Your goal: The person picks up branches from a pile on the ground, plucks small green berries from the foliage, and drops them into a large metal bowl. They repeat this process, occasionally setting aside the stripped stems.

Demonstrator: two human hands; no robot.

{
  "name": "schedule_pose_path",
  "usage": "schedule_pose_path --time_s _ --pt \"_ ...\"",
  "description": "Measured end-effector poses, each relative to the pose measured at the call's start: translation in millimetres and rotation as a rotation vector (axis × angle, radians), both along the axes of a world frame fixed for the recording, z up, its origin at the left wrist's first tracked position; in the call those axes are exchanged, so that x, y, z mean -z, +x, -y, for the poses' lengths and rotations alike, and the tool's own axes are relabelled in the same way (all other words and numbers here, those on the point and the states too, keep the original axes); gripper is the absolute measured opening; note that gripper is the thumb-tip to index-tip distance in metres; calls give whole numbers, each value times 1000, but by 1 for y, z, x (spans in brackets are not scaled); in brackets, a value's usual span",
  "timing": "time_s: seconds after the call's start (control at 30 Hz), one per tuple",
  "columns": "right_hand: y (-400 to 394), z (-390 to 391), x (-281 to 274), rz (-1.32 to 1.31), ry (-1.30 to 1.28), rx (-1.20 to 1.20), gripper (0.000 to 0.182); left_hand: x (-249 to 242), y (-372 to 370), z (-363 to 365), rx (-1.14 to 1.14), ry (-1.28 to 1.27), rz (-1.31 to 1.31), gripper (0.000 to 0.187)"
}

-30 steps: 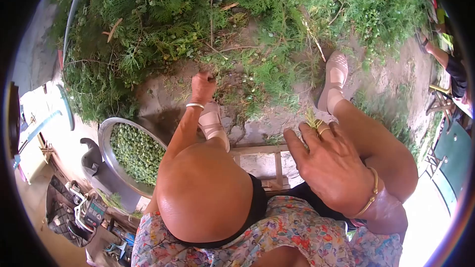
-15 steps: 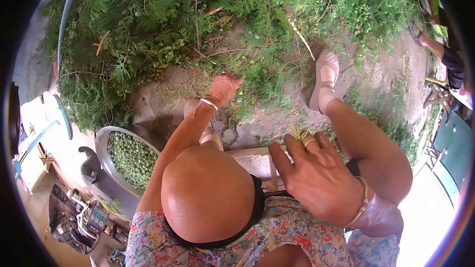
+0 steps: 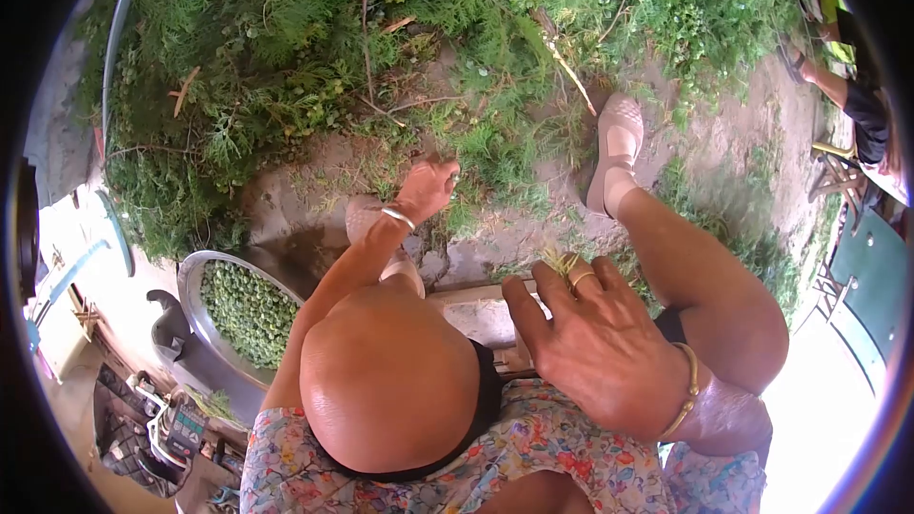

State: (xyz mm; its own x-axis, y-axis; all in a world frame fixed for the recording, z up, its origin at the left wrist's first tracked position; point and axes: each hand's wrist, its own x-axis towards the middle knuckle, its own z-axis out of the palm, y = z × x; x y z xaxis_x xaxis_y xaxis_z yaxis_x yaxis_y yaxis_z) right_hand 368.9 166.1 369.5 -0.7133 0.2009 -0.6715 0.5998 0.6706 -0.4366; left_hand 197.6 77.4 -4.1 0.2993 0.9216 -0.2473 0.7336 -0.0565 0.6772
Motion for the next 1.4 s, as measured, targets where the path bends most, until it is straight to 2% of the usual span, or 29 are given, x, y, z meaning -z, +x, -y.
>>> schedule_pose_path --time_s 0.07,0.13,0.2,0.4,0.47,0.5,0.57,0.6,0.67,0.73,0.8,0.83,1.0,1.07,1.1,1.17,1.2,1.23,1.27,1.33,1.37,1.4 --pt "-1 1 0 -10 8 11 51 -4 6 11 34 80 -18 26" --pt "-2 -1 -2 10 -27 2 53 -4 14 16 179 63 -243 23" --pt "-1 -1 -2 12 -20 6 53 -3 18 15 197 61 -247 23" --pt "-1 -3 -1 10 -18 14 55 -6 23 17 453 52 -337 26" --pt "-1 -3 0 14 -33 14 55 5 16 17 311 183 -174 22" --pt "-1 -3 0 3 -22 21 52 8 12 15 311 183 -172 22" --pt "0 -3 1 -4 -14 30 50 11 4 12 -12 2 246 17" --pt "0 -3 0 0 -10 21 49 -2 -2 8 -9 -3 250 17" --pt "0 -3 0 2 -7 13 47 -38 -18 -10 -442 -677 615 12" --pt "-2 -3 1 3 11 8 45 -42 -33 -11 -503 -738 675 16" --pt "0 -3 1 -2 59 -1 44 -56 -45 -13 -803 -693 1124 15" --pt "0 -3 1 -11 110 -10 44 -69 -52 -19 -844 -719 1150 14" --pt "-7 -6 3 -88 296 74 45 -177 -61 -56 -705 -584 1345 19" --pt "-13 -9 5 -332 67 459 61 -229 -57 -74 -585 -548 1375 19" --pt "-18 -7 10 -553 171 552 69 -254 -56 -82 -563 -519 1370 19" --pt "-26 -13 7 -688 264 618 70 -300 -54 -93 -350 -529 1239 19" --pt "-29 -16 5 -805 325 689 71 -321 -51 -97 -337 -503 1226 19" --pt "-32 -22 5 -1008 393 664 64 -341 -47 -99 -327 -485 1160 19" --pt "-30 -24 2 -1032 406 656 64 -355 -43 -99 -321 -468 1096 19" --pt "-25 -27 -4 -996 403 567 50 -371 -41 -98 -317 -441 1032 18" --pt "-28 -27 0 -1115 390 580 37 -375 -41 -96 -372 -477 1068 17" --pt "-29 -27 -1 -1135 393 576 37 -378 -42 -93 -429 -520 1105 15"
